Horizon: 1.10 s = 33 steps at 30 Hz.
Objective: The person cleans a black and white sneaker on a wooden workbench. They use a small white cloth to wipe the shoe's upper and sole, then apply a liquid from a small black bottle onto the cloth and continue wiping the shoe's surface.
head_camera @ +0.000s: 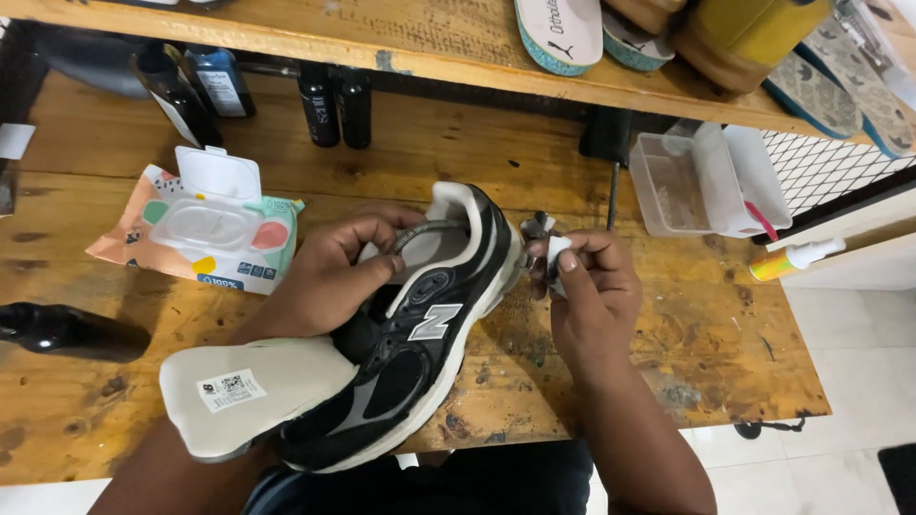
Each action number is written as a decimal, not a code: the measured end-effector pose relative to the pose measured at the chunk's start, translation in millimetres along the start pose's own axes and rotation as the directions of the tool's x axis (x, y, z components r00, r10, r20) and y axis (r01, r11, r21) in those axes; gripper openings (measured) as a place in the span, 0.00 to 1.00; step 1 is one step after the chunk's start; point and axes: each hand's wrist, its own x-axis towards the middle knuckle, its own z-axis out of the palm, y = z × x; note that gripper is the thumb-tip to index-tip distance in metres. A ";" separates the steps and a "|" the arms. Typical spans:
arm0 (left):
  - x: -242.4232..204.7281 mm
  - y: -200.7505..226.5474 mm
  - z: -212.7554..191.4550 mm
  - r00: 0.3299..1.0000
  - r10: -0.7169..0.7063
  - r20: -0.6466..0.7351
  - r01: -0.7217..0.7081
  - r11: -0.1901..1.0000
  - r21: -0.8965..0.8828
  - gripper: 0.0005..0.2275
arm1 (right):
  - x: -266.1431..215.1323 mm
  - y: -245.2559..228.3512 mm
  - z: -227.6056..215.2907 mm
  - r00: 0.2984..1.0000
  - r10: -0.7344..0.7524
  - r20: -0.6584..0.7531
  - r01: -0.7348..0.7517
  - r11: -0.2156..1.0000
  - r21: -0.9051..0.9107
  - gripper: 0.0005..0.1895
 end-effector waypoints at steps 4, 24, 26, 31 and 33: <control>2.8 -4.9 -0.1 0.998 -0.048 0.046 0.050 0.997 -0.057 0.04 | -5.0 8.1 -10.3 1.000 0.019 -0.024 -0.018 0.999 0.040 0.07; 7.0 -14.7 2.1 0.985 -0.121 0.122 0.124 0.992 -0.022 0.02 | -13.0 17.7 -29.1 1.000 -0.027 -0.008 0.028 0.993 0.113 0.05; 6.1 -16.4 2.1 0.984 -0.124 0.124 0.127 0.992 -0.014 0.02 | -13.4 18.7 -29.7 1.000 -0.026 0.000 0.026 0.992 0.125 0.05; 3.8 -11.5 4.8 0.988 -0.114 0.108 0.118 0.993 -0.024 0.02 | -13.9 17.4 -27.2 0.993 -0.108 0.038 0.106 0.993 0.059 0.06; 4.3 -11.9 4.4 0.988 -0.109 0.112 0.113 0.993 -0.035 0.02 | -12.1 19.3 -28.4 0.985 -0.163 0.055 0.163 0.987 0.005 0.07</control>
